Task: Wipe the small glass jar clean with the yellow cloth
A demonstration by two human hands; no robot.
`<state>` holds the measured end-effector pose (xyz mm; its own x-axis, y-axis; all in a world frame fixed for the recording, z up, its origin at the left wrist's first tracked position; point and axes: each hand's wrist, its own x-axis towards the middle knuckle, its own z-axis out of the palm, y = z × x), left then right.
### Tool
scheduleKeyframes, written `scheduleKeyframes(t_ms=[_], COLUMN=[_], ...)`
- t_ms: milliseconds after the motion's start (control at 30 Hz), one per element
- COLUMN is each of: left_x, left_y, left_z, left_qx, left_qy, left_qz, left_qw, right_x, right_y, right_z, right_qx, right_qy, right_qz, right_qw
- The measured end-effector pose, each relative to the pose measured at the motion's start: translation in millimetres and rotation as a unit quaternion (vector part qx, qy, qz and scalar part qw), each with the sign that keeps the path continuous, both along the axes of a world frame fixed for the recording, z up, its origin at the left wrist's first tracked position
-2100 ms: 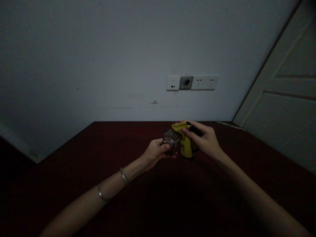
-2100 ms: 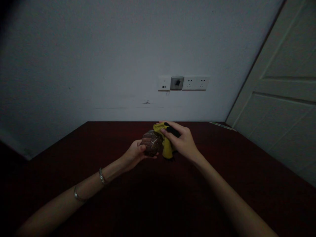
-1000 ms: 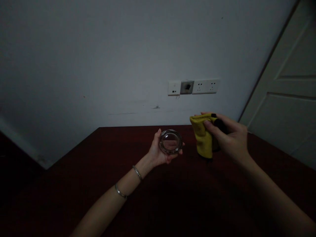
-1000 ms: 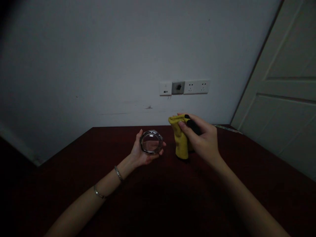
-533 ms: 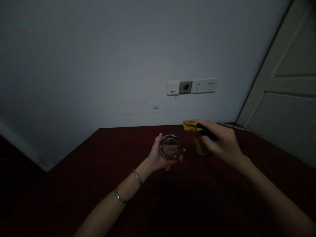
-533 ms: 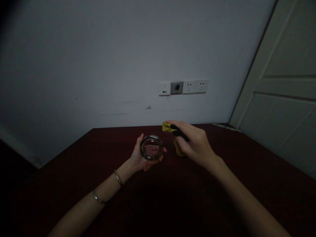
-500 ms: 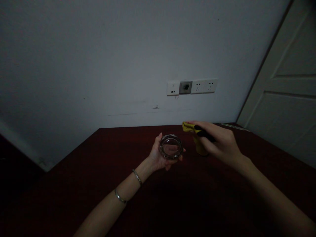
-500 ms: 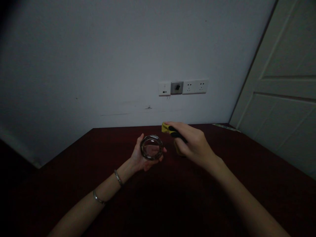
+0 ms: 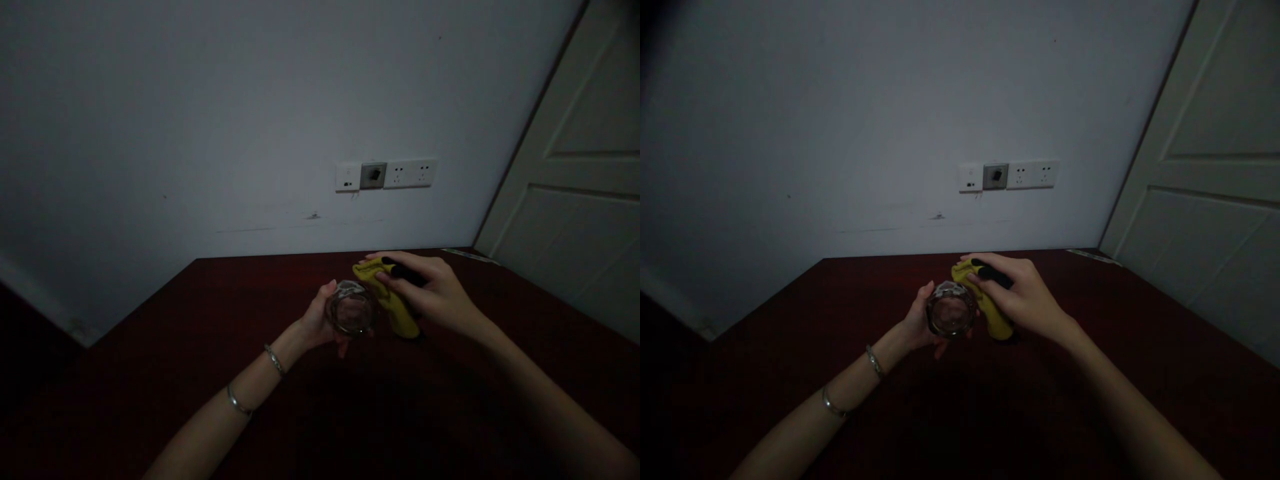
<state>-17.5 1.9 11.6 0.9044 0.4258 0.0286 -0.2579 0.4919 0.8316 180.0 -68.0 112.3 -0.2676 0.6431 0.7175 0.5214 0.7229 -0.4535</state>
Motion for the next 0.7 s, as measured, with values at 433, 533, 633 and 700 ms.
scheduleKeyframes(t_ms=[433,533,633,700], left_x=[1,2,3,5], left_y=[-6,-6,-5,-5], left_z=[5.8,4.4,2.3,2.1], left_qx=[-0.008,-0.015,-0.031,-0.038], left_qy=[-0.019,-0.025,-0.03,-0.033], left_qz=[0.016,0.025,0.039,0.04], left_qw=[1.0,0.999,0.998,0.998], right_x=[-3,-5,-6,-7], right_y=[2,3,4,5], right_z=[-5.8,-8.3,-10.0,-10.9], right_qx=[0.084,0.099,0.1,0.102], right_qy=[-0.068,-0.108,-0.128,-0.123], right_qz=[0.054,0.076,0.089,0.089], right_qw=[0.993,0.986,0.983,0.983])
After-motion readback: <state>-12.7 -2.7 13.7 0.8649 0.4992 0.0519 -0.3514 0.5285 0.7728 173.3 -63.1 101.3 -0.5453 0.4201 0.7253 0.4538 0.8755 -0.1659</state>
